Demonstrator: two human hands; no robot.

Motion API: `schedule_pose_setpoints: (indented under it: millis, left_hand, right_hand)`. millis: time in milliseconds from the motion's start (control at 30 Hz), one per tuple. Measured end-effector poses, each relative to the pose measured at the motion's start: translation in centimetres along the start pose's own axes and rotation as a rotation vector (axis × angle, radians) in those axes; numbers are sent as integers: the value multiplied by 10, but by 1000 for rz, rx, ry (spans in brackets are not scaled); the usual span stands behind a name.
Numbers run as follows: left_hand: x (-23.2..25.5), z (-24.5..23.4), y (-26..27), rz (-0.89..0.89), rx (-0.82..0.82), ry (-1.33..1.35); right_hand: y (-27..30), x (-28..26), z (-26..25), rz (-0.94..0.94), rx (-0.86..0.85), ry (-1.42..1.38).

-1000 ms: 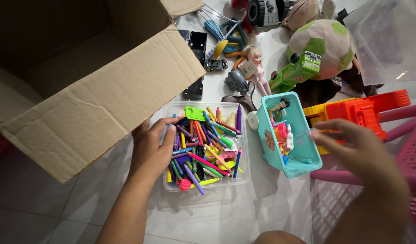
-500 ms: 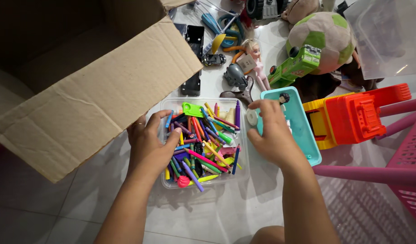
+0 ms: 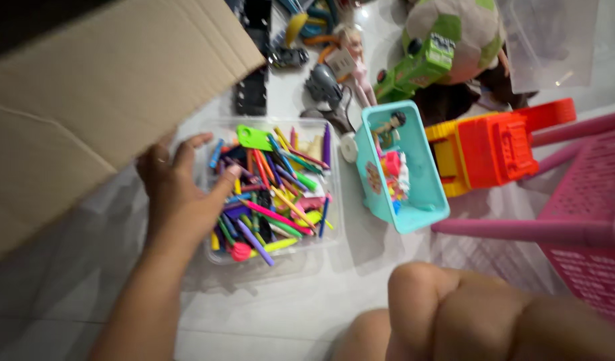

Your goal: The person sits on the floor and sorts various toys and stationery items from a cardboard box into plastic containers and baskets. They handle a black plastic object, colored markers, and a pink toy hairbrush, placing them into designated storage areas.

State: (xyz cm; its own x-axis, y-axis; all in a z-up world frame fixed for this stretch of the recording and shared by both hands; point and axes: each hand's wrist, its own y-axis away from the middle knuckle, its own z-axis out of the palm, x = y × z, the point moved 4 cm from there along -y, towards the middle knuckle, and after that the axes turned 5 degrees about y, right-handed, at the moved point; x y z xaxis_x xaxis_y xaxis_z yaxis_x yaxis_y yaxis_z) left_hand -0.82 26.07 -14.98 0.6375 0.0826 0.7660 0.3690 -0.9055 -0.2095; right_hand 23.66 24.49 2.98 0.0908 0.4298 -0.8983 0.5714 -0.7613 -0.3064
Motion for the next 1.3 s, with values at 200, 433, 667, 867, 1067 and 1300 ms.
schedule_pose_setpoints:
  millis: [200, 433, 667, 867, 1067, 1300]
  left_hand:
    - [1, 2, 0, 86, 13, 0]
    - [-3, 3, 5, 87, -33, -49]
    - [1, 1, 3, 55, -24, 23]
    - [5, -1, 5, 60, -43, -58]
    - [-2, 0, 7, 42, -36, 6]
    - [4, 1, 7, 73, -31, -16]
  right_hand:
    - [-8, -11, -2, -73, -10, 42]
    - [9, -30, -7, -86, -3, 80]
    - [9, -34, -16, -117, -22, 96]
    - [12, -38, -24, -141, -14, 139]
    - [7, -31, -13, -143, 5, 156]
    - [-3, -38, -11, -168, 14, 200]
